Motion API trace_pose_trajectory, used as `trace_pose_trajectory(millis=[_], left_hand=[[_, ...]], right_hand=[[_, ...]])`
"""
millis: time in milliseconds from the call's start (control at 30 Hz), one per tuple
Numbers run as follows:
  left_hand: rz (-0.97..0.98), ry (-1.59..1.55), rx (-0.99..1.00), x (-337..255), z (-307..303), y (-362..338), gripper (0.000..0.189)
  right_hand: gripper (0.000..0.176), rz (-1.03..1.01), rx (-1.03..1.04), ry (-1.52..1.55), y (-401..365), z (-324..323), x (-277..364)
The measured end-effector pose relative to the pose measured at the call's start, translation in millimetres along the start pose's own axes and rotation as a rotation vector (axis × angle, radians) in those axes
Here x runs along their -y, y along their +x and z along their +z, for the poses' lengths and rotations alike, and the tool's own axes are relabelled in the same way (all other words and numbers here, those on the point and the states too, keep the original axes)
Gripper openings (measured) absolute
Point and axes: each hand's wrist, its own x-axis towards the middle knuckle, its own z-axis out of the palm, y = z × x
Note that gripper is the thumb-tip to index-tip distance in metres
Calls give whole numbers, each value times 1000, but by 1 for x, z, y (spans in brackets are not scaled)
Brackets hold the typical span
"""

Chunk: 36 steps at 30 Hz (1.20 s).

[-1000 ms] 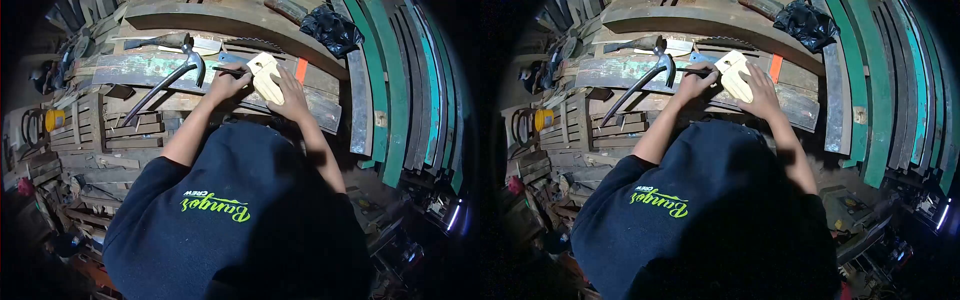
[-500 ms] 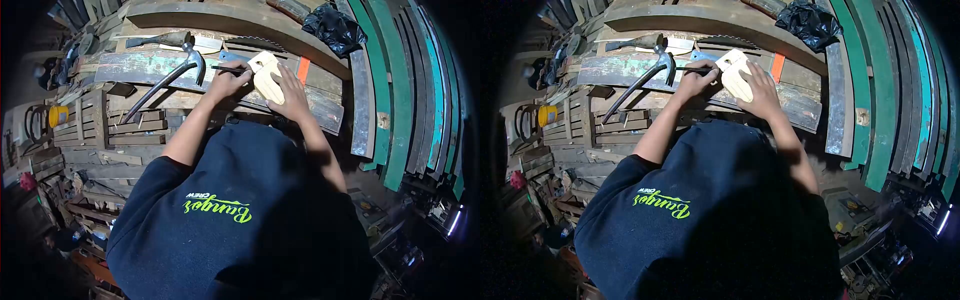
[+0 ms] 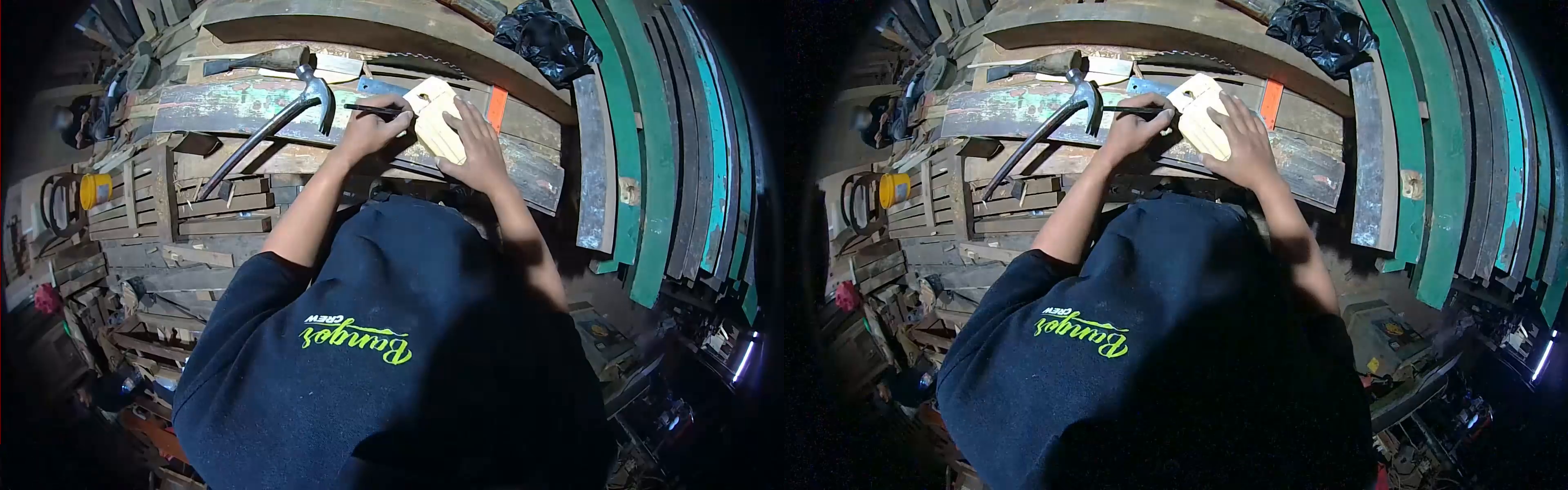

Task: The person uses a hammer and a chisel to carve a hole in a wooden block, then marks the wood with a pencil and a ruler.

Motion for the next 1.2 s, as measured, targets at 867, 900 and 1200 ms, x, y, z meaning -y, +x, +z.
trace_pose_trajectory(millis=[867, 900, 1200], left_hand=[[111, 75, -14, -1, -1, -1, 13], [69, 72, -62, 0, 0, -1, 14], [66, 41, -46, 5, -2, 0, 18]], right_hand=[[77, -9, 0, -29, 0, -2, 1], [77, -10, -4, -27, 0, -2, 2], [77, 0, -4, -31, 0, -2, 3]])
